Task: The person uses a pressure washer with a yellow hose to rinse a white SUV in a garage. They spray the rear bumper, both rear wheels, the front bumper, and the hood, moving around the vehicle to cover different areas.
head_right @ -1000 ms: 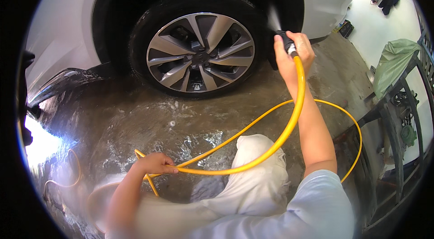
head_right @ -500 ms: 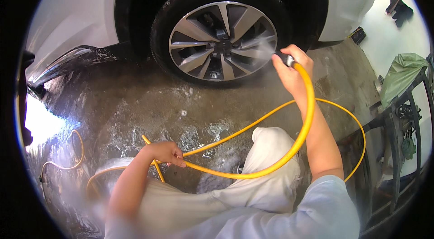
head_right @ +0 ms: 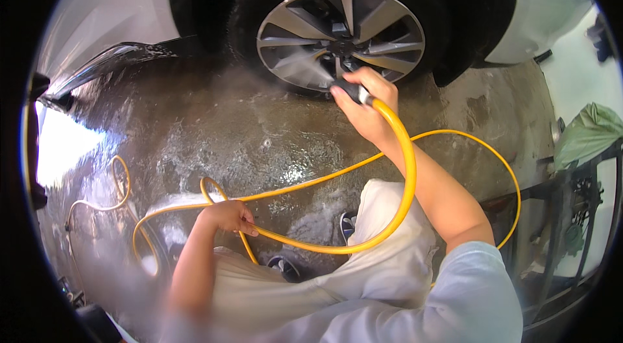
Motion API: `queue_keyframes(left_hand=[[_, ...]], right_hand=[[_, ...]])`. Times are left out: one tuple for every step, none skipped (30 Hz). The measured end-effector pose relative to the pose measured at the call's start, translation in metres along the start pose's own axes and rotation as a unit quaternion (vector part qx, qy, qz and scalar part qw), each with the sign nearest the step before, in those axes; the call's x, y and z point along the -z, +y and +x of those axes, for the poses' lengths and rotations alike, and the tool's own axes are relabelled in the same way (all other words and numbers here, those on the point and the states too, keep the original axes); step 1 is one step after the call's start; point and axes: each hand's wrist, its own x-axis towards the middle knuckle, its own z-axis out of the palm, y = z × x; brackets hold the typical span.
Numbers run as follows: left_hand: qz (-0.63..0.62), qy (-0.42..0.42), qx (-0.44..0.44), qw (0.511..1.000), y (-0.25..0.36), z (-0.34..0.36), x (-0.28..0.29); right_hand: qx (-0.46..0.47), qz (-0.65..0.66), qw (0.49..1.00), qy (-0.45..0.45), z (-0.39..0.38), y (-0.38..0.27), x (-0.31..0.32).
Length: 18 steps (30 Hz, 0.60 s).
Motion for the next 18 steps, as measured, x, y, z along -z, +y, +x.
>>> queue_keyframes(left_hand=[[0.005,0.023,-0.008,1.0,0.0,-0.01,-0.003],[0.015,0.047,-0.022,0.999,0.002,-0.02,-0.007],[-0.004,0.059,-0.01,0.998,0.006,-0.026,-0.013],[0.008,0.09,-0.018,0.996,0.012,-0.031,-0.019],[0.023,0.12,-0.028,0.992,0.019,-0.036,-0.027],[0.043,0.139,-0.03,0.989,0.027,-0.042,-0.038],[0.036,0.145,-0.027,0.988,0.034,-0.051,-0.049],[0.03,0.164,-0.041,0.985,0.04,-0.061,-0.06],[0.029,0.176,-0.047,0.983,0.046,-0.075,-0.07],[0.037,0.191,-0.053,0.979,0.051,-0.092,-0.079],[0.003,0.171,-0.051,0.984,0.055,-0.109,-0.086],[0.012,0.155,-0.035,0.987,0.058,-0.127,-0.096],[0.022,0.141,-0.018,0.99,0.061,-0.147,-0.104],[0.034,0.127,-0.001,0.991,0.063,-0.168,-0.111],[0.055,0.115,0.005,0.992,0.063,-0.19,-0.119],[0.064,0.106,0.016,0.992,0.064,-0.209,-0.126],[0.051,0.107,0.023,0.993,0.064,-0.229,-0.134],[0.043,0.098,0.038,0.994,0.064,-0.246,-0.143]], right_hand=[[-0.011,-0.022,1.0,-0.007,-0.002,-0.002,0.01],[-0.015,-0.041,0.999,-0.015,-0.004,-0.003,0.02],[-0.032,-0.075,0.997,0.001,-0.007,-0.006,0.033],[-0.041,-0.107,0.993,0.02,-0.008,-0.008,0.047],[-0.048,-0.13,0.99,0.034,-0.008,-0.01,0.061],[-0.064,-0.149,0.985,0.05,-0.008,-0.014,0.076],[-0.065,-0.164,0.982,0.065,-0.008,-0.021,0.09],[-0.095,-0.181,0.976,0.074,-0.007,-0.03,0.102],[-0.126,-0.193,0.969,0.088,-0.006,-0.043,0.11],[-0.175,-0.2,0.958,0.105,-0.004,-0.058,0.116],[-0.253,-0.161,0.948,0.11,-0.003,-0.076,0.116],[-0.258,-0.105,0.955,0.098,-0.002,-0.097,0.116],[-0.19,-0.094,0.974,0.081,0.0,-0.118,0.114],[-0.147,-0.074,0.984,0.063,0.004,-0.139,0.111],[-0.105,-0.086,0.989,0.065,0.01,-0.157,0.11],[-0.109,-0.065,0.988,0.089,0.015,-0.175,0.108],[-0.11,-0.065,0.986,0.106,0.02,-0.192,0.109],[-0.129,-0.06,0.983,0.117,0.024,-0.207,0.111]])
